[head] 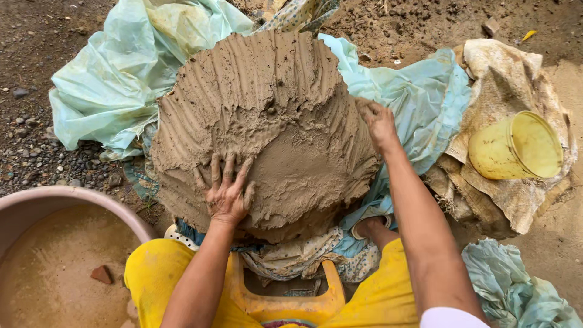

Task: The person kneads and wedges a large mass of clay by hand while sitting on a stool. They repeatedly pull and push the clay to prepare it for use.

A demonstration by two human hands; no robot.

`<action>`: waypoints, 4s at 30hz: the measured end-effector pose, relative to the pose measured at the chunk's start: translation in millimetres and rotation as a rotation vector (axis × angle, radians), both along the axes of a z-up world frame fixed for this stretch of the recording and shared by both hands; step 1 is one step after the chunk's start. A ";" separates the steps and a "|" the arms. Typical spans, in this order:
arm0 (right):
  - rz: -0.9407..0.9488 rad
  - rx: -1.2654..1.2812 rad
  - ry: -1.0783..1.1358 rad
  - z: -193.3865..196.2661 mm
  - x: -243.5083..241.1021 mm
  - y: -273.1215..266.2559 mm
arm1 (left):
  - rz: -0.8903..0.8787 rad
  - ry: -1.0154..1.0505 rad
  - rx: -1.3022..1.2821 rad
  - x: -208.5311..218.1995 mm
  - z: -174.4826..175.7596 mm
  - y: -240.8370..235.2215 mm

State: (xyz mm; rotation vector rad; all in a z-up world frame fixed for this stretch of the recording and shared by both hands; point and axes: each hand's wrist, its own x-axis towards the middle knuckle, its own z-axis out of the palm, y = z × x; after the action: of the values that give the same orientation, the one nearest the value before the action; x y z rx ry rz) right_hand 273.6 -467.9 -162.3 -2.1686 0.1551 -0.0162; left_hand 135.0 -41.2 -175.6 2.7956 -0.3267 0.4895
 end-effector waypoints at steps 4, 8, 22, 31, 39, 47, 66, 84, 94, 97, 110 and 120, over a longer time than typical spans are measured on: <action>-0.159 0.570 -0.075 -96.0 143.1 -15.6 | 0.039 0.031 -0.035 -4.5 -5.3 -3.2; -0.115 0.816 0.000 -129.4 230.8 -5.0 | 0.053 0.019 0.013 -8.7 -10.0 -0.8; 0.057 0.646 0.238 -56.1 211.3 34.4 | 0.081 -0.037 -0.046 -9.1 -21.4 -5.9; 0.104 0.624 0.350 -4.3 122.2 49.0 | 0.080 -0.083 -0.050 -4.1 -19.2 -8.0; 0.470 -0.311 0.068 83.9 -37.9 121.1 | 0.107 0.166 -0.083 1.1 4.3 -14.9; 0.097 0.265 0.062 89.3 -18.7 123.6 | -0.133 0.093 -0.116 7.4 23.2 -76.6; 0.125 -0.143 0.066 -31.3 264.4 101.1 | -0.113 0.156 -0.091 7.8 -12.1 -85.8; 0.346 0.316 0.297 21.2 -2.1 104.4 | -0.085 0.188 -0.086 16.7 -28.5 -93.7; 0.516 0.062 -0.367 114.3 -145.1 163.2 | -0.039 0.074 -1.143 0.3 51.9 -41.7; 0.332 0.461 -0.144 78.3 -103.9 163.7 | -0.037 -0.135 -0.483 4.8 54.4 -39.4; 0.056 0.125 0.012 -60.2 287.0 111.8 | 0.068 0.257 -0.532 16.8 27.8 -35.2; 0.189 -0.105 0.217 -23.1 262.3 144.1 | 0.077 0.262 -0.502 21.9 25.2 -39.6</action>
State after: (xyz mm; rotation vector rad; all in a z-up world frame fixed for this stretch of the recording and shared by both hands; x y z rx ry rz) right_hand 535.9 -323.8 -185.4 -2.2788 0.0736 0.3260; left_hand 156.9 -80.8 -150.3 2.3463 -0.0292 0.1810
